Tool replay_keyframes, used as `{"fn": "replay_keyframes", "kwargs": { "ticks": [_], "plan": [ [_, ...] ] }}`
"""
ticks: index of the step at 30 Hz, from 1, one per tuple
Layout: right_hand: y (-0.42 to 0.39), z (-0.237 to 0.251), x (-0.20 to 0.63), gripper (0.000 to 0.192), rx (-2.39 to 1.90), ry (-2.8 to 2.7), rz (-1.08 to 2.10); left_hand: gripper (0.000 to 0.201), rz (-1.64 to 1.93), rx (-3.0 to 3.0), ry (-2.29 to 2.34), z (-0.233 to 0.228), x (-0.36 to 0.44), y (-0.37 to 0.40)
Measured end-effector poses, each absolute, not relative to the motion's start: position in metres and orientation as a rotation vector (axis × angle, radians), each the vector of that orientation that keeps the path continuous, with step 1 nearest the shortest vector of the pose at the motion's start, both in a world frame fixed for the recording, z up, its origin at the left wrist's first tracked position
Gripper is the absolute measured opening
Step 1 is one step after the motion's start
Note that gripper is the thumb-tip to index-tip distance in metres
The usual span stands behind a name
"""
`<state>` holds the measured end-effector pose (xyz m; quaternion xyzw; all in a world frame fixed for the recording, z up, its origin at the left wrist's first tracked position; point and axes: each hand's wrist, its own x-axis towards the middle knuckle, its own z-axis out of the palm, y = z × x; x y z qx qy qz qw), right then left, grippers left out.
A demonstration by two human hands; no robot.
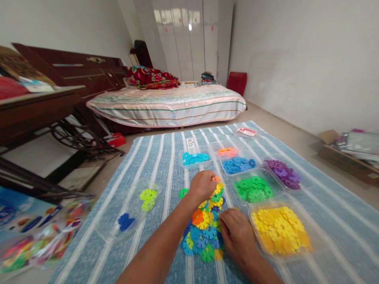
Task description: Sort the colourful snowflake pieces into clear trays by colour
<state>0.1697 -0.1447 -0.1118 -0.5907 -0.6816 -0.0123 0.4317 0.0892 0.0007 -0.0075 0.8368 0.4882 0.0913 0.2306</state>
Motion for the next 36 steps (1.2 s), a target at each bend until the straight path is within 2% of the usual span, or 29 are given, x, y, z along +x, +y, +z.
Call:
{"fn": "replay_keyframes", "kwargs": {
  "ticks": [6,11,15,21,32,36],
  "plan": [
    [-0.144,-0.113,0.168,0.017,-1.490,-1.703,-0.025,0.016,0.011,2.381,1.449,-0.031,0.068,0.001],
    [-0.144,-0.114,0.168,0.017,-1.496,-1.706,-0.020,0.015,-0.003,2.341,1.433,-0.032,0.065,0.006],
    [-0.143,-0.114,0.169,0.017,-1.513,-1.715,-0.012,0.005,0.061,2.278,1.390,-0.026,0.060,0.015],
    [-0.144,-0.113,0.169,0.017,-1.520,-1.716,0.006,0.015,0.213,2.148,1.276,-0.019,0.070,0.034],
    [-0.143,-0.109,0.168,0.018,-1.543,-1.707,-0.019,0.010,0.485,1.873,1.319,-0.003,0.122,0.051],
    [-0.143,-0.114,0.168,0.017,-1.552,-1.707,-0.011,0.024,0.571,1.871,1.356,0.019,0.150,0.074]
  ]
}}
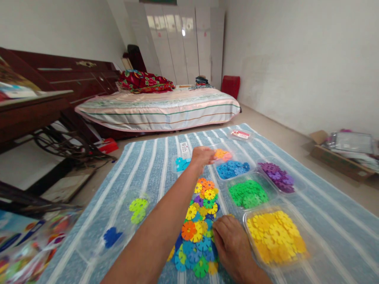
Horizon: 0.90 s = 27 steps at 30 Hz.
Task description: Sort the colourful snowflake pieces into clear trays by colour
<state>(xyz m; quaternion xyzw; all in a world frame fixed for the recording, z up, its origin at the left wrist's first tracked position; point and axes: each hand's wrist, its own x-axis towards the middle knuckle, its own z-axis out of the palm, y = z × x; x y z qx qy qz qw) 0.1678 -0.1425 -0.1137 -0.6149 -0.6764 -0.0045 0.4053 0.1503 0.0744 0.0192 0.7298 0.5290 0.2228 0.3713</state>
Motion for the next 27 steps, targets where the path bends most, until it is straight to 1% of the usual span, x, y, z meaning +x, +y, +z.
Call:
{"fn": "replay_keyframes", "kwargs": {
  "ticks": [2,3,7,8,12,14,20,27],
  "plan": [
    [-0.142,-0.115,0.168,0.016,-1.556,-1.709,-0.006,0.026,0.536,1.925,1.389,0.024,0.155,0.081],
    [-0.142,-0.115,0.168,0.016,-1.556,-1.713,0.000,0.024,0.485,1.968,1.404,0.024,0.154,0.082],
    [-0.143,-0.113,0.169,0.016,-1.561,-1.729,0.030,0.006,0.133,2.187,1.425,0.010,0.133,0.072],
    [-0.144,-0.112,0.169,0.016,-1.563,-1.731,0.034,0.007,0.043,2.237,1.423,0.006,0.127,0.068],
    [-0.143,-0.110,0.169,0.016,-1.559,-1.737,0.019,0.030,-0.223,2.382,1.400,-0.007,0.109,0.058],
    [-0.143,-0.111,0.169,0.016,-1.551,-1.741,0.007,0.034,-0.309,2.431,1.393,-0.010,0.106,0.057],
    [-0.142,-0.113,0.170,0.016,-1.546,-1.753,-0.016,0.033,-0.428,2.476,1.406,-0.017,0.104,0.059],
    [-0.143,-0.110,0.168,0.017,-1.543,-1.735,-0.003,0.030,-0.373,2.420,1.436,-0.014,0.096,0.062]
  ]
}}
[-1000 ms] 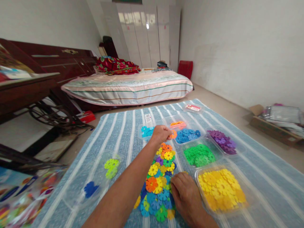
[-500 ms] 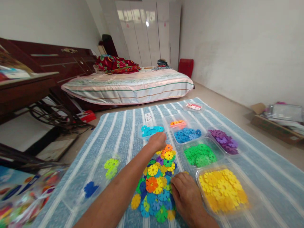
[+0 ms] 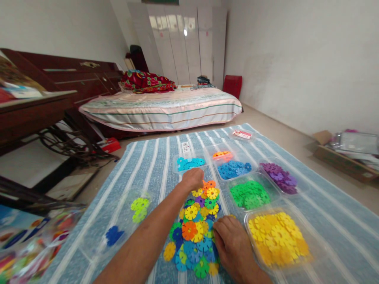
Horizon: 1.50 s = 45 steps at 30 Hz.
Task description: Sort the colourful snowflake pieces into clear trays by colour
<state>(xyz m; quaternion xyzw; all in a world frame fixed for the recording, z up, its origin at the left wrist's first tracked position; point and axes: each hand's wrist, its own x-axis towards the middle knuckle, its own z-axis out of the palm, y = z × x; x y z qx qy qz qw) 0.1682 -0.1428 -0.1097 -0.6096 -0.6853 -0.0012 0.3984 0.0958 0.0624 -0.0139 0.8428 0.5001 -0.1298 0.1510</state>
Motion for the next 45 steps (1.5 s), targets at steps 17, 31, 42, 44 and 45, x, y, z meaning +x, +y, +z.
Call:
{"fn": "replay_keyframes", "kwargs": {
  "ticks": [17,31,42,44,45],
  "plan": [
    [-0.141,-0.107,0.167,0.015,-1.524,-1.721,-0.013,0.023,-0.048,2.277,1.464,0.004,0.135,0.089],
    [-0.141,-0.106,0.168,0.016,-1.525,-1.729,0.007,0.035,-0.469,2.297,1.204,-0.033,0.119,0.076],
    [-0.143,-0.108,0.167,0.015,-1.542,-1.730,0.047,0.023,-0.312,2.266,1.190,-0.042,0.112,0.075],
    [-0.143,-0.109,0.168,0.015,-1.541,-1.731,0.053,0.025,-0.274,2.267,1.174,-0.042,0.111,0.075],
    [-0.143,-0.110,0.168,0.015,-1.541,-1.731,0.057,0.026,-0.261,2.265,1.165,-0.042,0.111,0.075]
  ]
}}
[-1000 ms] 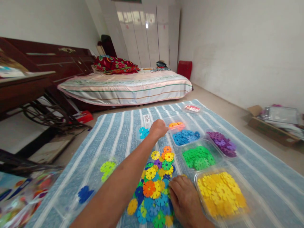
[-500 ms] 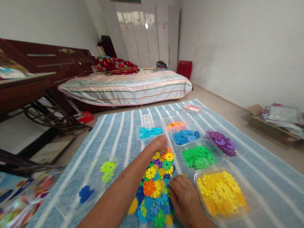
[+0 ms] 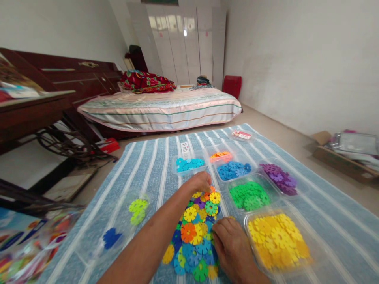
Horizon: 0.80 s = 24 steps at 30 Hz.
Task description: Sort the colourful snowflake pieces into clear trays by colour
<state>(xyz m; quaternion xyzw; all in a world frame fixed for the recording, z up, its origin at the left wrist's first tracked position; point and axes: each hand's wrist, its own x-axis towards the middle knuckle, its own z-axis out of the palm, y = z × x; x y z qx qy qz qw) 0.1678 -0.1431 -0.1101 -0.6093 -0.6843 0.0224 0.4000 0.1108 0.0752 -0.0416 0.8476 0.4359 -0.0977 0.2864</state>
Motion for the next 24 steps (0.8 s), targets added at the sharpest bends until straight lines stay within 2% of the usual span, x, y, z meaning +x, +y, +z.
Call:
{"fn": "replay_keyframes", "kwargs": {
  "ticks": [4,10,20,24],
  "plan": [
    [-0.143,-0.112,0.168,0.015,-1.546,-1.734,0.077,0.022,-0.235,2.237,1.159,-0.040,0.109,0.074],
    [-0.143,-0.109,0.167,0.015,-1.537,-1.721,0.054,0.032,-0.109,2.101,1.176,-0.037,0.100,0.071],
    [-0.143,-0.109,0.166,0.015,-1.553,-1.736,0.052,0.020,0.420,1.791,1.293,0.004,0.116,0.085],
    [-0.144,-0.108,0.167,0.015,-1.556,-1.727,0.031,0.023,0.499,1.781,1.346,0.014,0.133,0.094]
  ]
}}
